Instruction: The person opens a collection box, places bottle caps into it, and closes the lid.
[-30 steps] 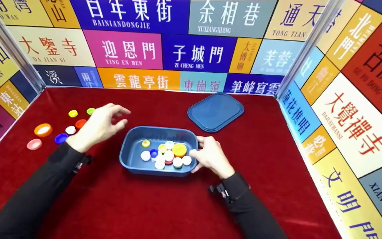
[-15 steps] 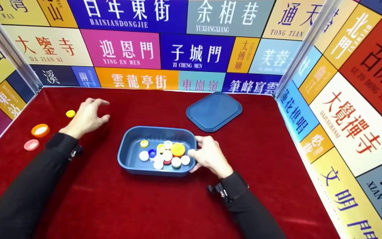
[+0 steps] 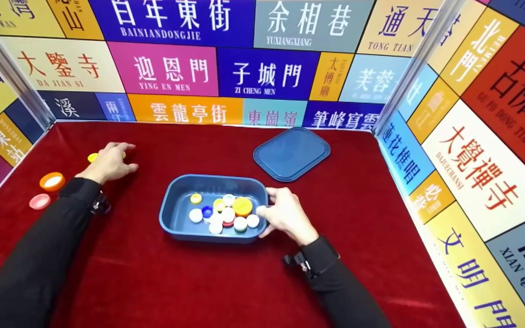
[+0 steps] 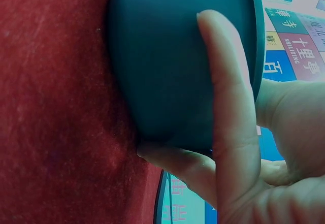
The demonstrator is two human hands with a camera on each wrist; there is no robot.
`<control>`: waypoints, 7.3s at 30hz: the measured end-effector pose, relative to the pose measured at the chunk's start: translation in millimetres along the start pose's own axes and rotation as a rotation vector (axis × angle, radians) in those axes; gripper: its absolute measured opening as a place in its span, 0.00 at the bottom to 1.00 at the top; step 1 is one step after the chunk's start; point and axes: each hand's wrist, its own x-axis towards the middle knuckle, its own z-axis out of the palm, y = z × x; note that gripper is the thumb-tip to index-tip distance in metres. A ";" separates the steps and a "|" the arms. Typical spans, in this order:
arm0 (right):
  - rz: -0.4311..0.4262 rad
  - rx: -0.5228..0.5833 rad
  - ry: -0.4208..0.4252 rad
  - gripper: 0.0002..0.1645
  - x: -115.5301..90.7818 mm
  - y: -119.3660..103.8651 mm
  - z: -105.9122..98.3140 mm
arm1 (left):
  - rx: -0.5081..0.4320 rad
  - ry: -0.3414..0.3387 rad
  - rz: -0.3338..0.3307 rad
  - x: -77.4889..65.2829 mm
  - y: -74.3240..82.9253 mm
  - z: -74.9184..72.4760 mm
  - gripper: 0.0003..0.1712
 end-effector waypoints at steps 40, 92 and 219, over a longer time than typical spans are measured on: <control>0.010 0.012 0.010 0.39 -0.8 -1.8 0.4 | -0.070 0.085 0.244 -50.8 76.8 -13.1 0.19; -0.005 -0.010 0.010 0.38 -0.3 0.5 0.4 | 0.136 -0.155 0.727 -136.0 175.5 32.2 0.18; -0.023 -0.010 0.019 0.37 -1.4 1.8 0.8 | -0.024 0.327 -0.058 -107.6 -48.0 -54.6 0.27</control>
